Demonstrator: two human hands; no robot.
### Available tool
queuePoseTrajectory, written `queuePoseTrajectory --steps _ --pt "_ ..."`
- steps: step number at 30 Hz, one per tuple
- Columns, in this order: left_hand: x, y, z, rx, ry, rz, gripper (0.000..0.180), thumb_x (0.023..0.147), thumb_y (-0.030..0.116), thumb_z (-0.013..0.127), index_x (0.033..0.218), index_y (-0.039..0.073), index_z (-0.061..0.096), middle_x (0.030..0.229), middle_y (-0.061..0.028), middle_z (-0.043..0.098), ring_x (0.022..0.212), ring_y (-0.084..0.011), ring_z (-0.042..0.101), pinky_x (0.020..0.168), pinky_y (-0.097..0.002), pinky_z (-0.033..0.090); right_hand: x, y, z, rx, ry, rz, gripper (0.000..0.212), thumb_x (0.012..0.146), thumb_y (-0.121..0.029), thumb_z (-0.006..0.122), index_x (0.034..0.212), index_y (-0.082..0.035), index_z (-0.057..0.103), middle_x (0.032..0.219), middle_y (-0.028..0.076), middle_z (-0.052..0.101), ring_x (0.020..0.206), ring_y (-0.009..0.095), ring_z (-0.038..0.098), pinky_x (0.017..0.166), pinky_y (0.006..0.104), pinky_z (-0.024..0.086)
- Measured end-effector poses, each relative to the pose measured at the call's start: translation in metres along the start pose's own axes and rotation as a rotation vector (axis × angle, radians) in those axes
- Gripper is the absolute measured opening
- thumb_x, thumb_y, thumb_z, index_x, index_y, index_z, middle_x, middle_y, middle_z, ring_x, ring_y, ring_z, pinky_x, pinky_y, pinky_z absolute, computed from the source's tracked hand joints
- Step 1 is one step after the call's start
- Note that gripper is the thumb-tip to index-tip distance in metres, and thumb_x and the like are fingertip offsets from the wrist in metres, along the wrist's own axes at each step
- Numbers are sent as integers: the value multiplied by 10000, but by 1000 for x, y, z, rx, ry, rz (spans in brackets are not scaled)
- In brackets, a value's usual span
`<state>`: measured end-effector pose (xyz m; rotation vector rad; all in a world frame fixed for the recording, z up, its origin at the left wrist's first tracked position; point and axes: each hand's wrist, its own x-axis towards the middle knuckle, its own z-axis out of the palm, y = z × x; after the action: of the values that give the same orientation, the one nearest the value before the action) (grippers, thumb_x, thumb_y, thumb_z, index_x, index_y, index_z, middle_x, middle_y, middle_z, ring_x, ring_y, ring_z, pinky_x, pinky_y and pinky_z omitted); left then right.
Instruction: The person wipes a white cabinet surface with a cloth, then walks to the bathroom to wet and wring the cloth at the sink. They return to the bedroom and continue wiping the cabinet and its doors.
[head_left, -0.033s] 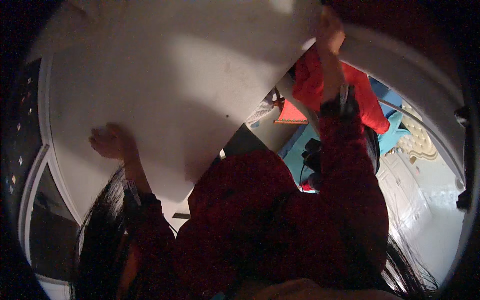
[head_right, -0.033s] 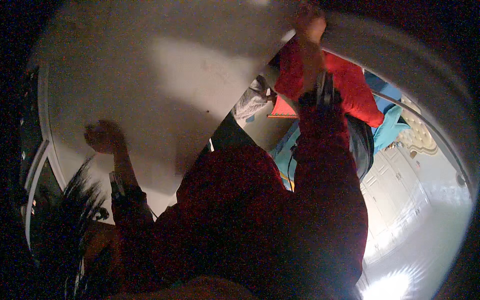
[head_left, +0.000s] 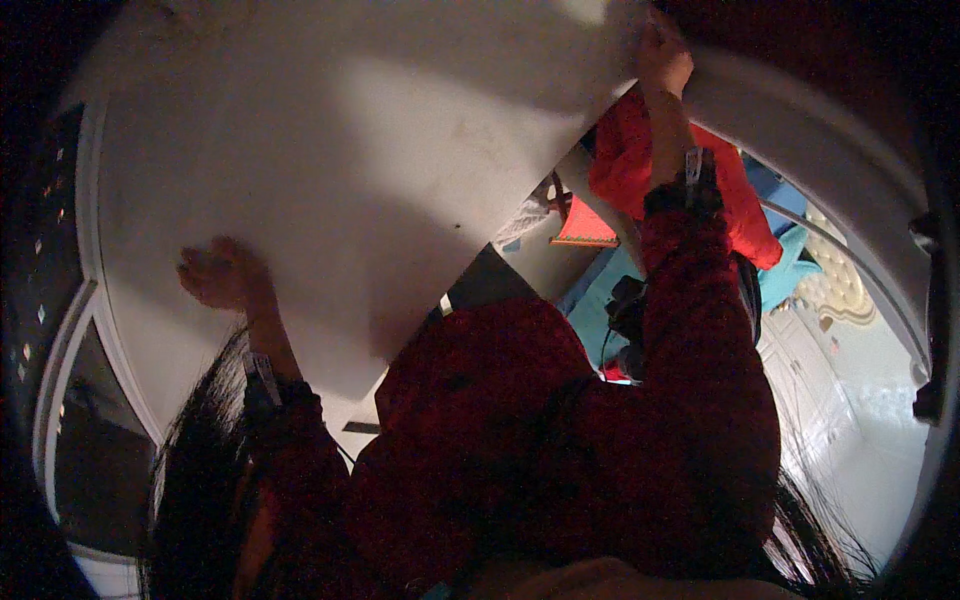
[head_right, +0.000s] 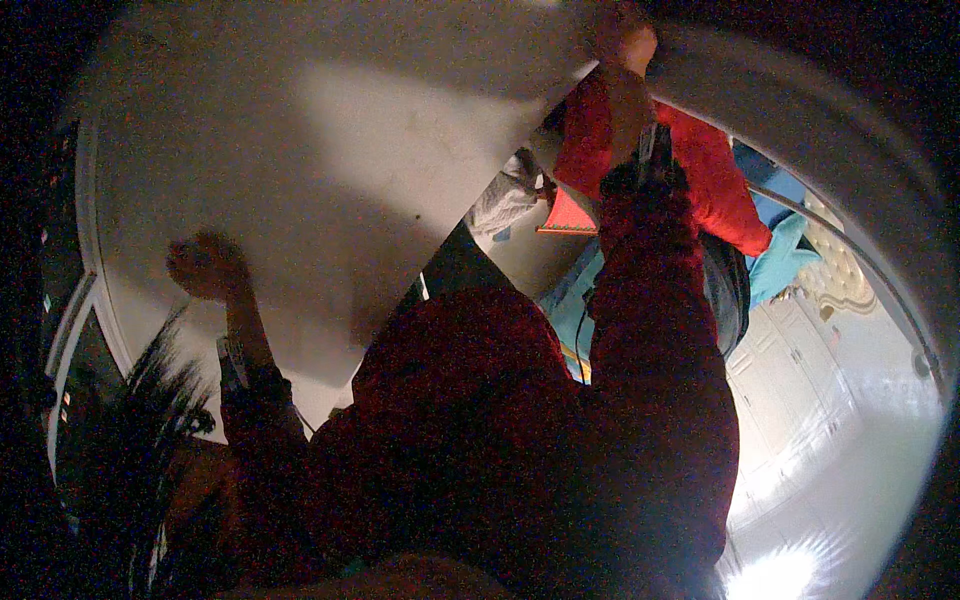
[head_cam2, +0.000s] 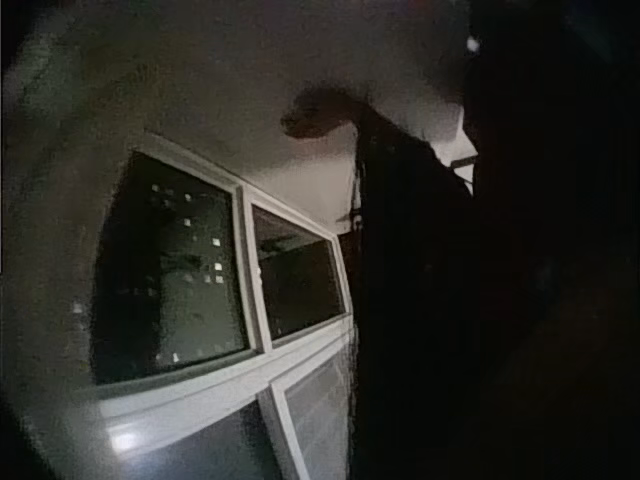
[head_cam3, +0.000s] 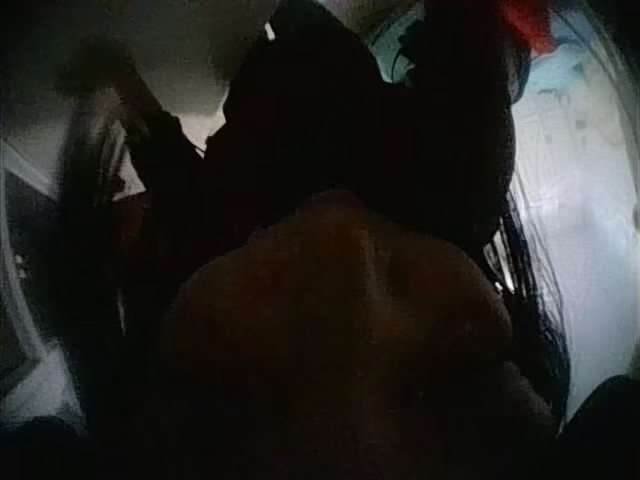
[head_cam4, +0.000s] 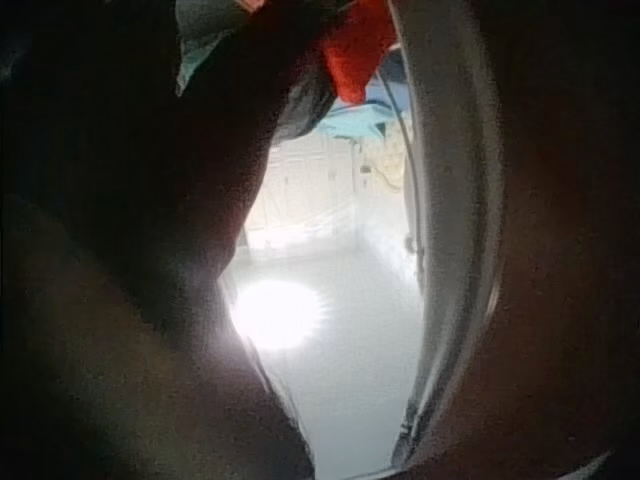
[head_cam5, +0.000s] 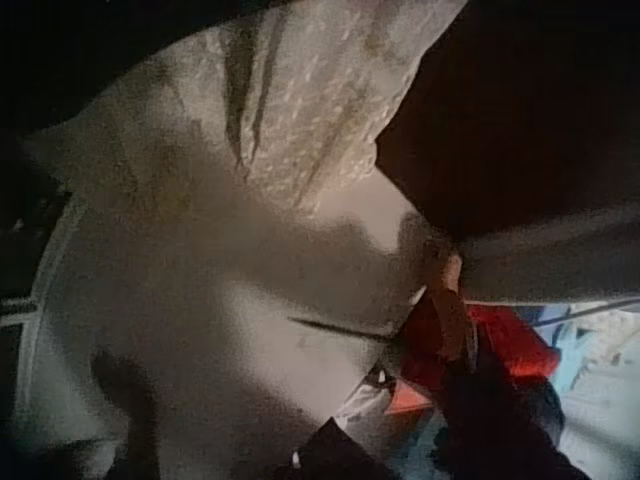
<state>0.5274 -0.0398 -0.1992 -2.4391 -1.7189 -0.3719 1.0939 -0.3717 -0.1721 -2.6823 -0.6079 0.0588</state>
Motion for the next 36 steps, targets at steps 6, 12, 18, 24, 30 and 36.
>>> queuePoseTrajectory --steps 6,12,18,24,30,36 --pt "-13 -15 19 -64 16 -39 614 880 509 564 1247 17 556 1240 -259 528 1144 -427 507 918 -550 430 -77 -21 43 132 -37 -275 474 1025 -356 351 1357 -60 516 1451 157 433 1364 325 361 1130 427 300" --pt "-9 -36 53 -175 135 2 568 872 490 592 1215 36 581 1206 -229 561 1115 -408 517 938 -533 405 -164 -71 42 22 -86 -812 475 1018 -296 340 1424 -69 436 1496 148 376 1398 312 315 1157 439 241" --pt "-123 12 -72 -679 -265 -185 286 989 226 471 1120 18 618 1091 -188 616 1035 -354 545 887 -466 432 -202 -102 35 98 -191 -786 439 971 -208 416 1390 -88 465 1445 131 428 1350 302 376 1124 418 287" --pt "-301 56 -148 -1579 -1542 -1035 347 968 287 529 1189 22 567 1107 -88 620 995 -207 611 885 -362 487 -273 -125 41 220 -176 -815 396 904 -139 537 1297 -114 576 1341 114 546 1264 298 487 1066 392 377" --pt "-310 27 -138 -1446 -1462 -869 403 963 317 527 1233 19 543 1180 -90 596 1068 -212 591 944 -347 456 -284 -118 27 203 -389 -874 576 825 -34 571 1385 -135 480 1437 88 462 1326 303 426 1136 396 310" --pt "-337 -18 -148 -1259 -1378 -912 407 942 318 546 1230 31 563 1141 -81 619 1030 -185 591 904 -319 452 -252 -119 17 37 -580 -928 616 811 20 560 1400 -129 456 1459 101 437 1297 323 453 1108 386 353"
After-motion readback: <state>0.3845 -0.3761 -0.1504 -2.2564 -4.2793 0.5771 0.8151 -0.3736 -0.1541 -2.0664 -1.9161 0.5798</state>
